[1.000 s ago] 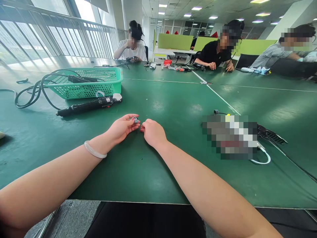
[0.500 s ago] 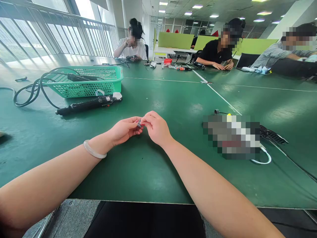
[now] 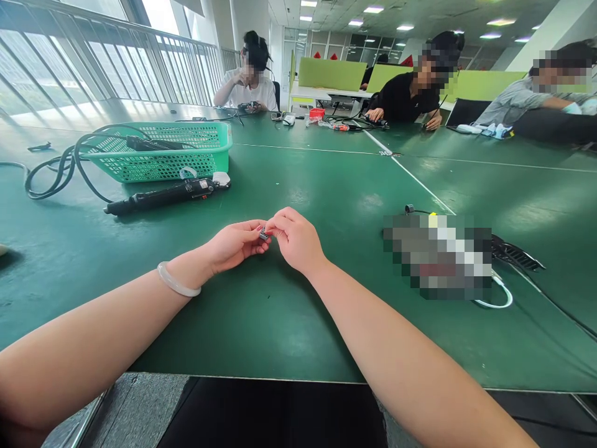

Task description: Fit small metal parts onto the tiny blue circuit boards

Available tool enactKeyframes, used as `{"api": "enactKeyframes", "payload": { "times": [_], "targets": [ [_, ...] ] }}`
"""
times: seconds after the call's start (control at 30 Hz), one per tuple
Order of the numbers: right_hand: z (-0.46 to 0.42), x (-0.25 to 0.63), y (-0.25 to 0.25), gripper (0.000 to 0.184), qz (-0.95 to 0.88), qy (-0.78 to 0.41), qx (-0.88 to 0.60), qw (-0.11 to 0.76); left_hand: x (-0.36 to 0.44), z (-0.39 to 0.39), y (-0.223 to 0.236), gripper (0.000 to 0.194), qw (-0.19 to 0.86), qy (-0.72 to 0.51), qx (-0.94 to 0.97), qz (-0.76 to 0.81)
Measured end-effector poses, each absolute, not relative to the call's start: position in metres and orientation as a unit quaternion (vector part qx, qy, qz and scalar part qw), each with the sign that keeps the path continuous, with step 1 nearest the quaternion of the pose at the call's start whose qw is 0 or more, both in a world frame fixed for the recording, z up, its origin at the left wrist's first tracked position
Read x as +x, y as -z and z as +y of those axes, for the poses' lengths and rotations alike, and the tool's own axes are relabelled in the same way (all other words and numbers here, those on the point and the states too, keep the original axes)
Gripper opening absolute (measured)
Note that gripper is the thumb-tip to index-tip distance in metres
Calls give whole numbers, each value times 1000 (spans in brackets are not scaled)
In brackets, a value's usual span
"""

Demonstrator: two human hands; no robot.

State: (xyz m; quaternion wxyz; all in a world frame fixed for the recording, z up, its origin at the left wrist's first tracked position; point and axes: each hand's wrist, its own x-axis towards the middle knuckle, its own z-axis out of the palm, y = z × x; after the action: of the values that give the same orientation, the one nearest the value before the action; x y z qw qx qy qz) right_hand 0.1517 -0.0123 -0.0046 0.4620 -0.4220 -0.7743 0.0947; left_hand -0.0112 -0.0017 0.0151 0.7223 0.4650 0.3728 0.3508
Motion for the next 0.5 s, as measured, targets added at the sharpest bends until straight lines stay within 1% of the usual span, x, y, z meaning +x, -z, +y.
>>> {"api": "enactKeyframes", "payload": {
  "times": [0.13,0.23,0.3,0.4,0.5],
  "targets": [
    [-14,152,3,22,-752,-105,-442,477,-12,0,-14,15,724,-364,446,379],
    [-16,151,2,23,-739,-102,-468,474,-12,5,-12,16,698,-424,414,401],
    [-16,149,4,20,-752,-104,-485,433,-12,9,-11,15,667,-480,383,422],
    [-15,142,10,12,-797,-120,-492,329,-12,14,-9,13,629,-528,349,452],
    [-12,133,16,17,-815,-125,-498,267,-12,15,-8,13,611,-533,344,473]
  ]
}}
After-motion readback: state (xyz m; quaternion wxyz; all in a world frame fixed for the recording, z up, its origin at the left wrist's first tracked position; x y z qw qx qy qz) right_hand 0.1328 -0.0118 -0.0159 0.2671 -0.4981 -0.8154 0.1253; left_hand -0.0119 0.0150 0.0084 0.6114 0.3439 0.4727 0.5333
